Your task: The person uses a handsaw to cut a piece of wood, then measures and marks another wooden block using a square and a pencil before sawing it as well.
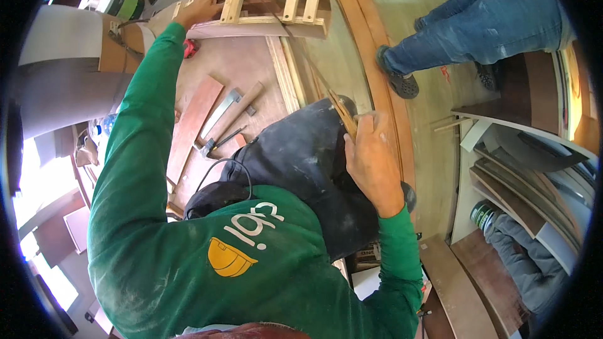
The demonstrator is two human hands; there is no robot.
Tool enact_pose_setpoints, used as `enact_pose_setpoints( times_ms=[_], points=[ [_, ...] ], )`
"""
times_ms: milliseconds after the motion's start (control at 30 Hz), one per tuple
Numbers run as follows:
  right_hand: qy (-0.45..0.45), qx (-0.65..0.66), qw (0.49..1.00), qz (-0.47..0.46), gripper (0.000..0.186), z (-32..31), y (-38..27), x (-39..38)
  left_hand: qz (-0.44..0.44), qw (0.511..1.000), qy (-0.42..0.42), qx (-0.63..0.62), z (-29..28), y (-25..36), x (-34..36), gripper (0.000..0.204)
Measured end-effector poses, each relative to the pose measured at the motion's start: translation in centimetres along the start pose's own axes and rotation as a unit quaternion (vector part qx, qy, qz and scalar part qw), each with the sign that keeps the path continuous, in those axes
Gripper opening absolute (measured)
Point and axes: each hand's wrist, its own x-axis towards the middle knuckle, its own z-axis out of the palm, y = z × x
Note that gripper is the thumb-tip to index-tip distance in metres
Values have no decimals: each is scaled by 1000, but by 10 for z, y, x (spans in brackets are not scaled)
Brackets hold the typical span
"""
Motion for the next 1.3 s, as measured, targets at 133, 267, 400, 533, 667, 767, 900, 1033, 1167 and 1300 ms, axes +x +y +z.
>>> enact_pose_setpoints(
  times_ms=[133,267,400,533,667,767,900,1033,1167,1300],
  points=[
    [-56,11,997,48,50,-17,-5,-1,-62,997,45,27,10,-1,-3,56],
    [-31,113,991,-70,60,-22,-3,-7,-52,993,98,29,17,-7,-5,55],
    [5,86,990,-110,66,-21,13,-16,-44,990,116,69,28,-18,-10,54],
    [-16,55,997,-50,63,-31,13,-45,-51,990,108,70,24,-9,-6,55],
    [13,71,994,-85,58,-9,8,-15,-33,988,137,69,37,-29,-9,56],
    [52,88,987,-121,53,18,9,39,-17,982,169,82,43,-27,-11,58],
    [36,131,984,-114,46,35,-2,84,-31,989,133,63,32,-28,-13,59],
    [66,173,975,-124,46,56,4,103,-51,991,118,41,26,-14,-9,59],
    [75,190,971,-122,47,70,-11,130,-107,983,132,74,7,-28,10,52],
    [72,215,967,-116,48,82,-34,150,-46,989,114,82,-13,-76,38,51]
  ],
)
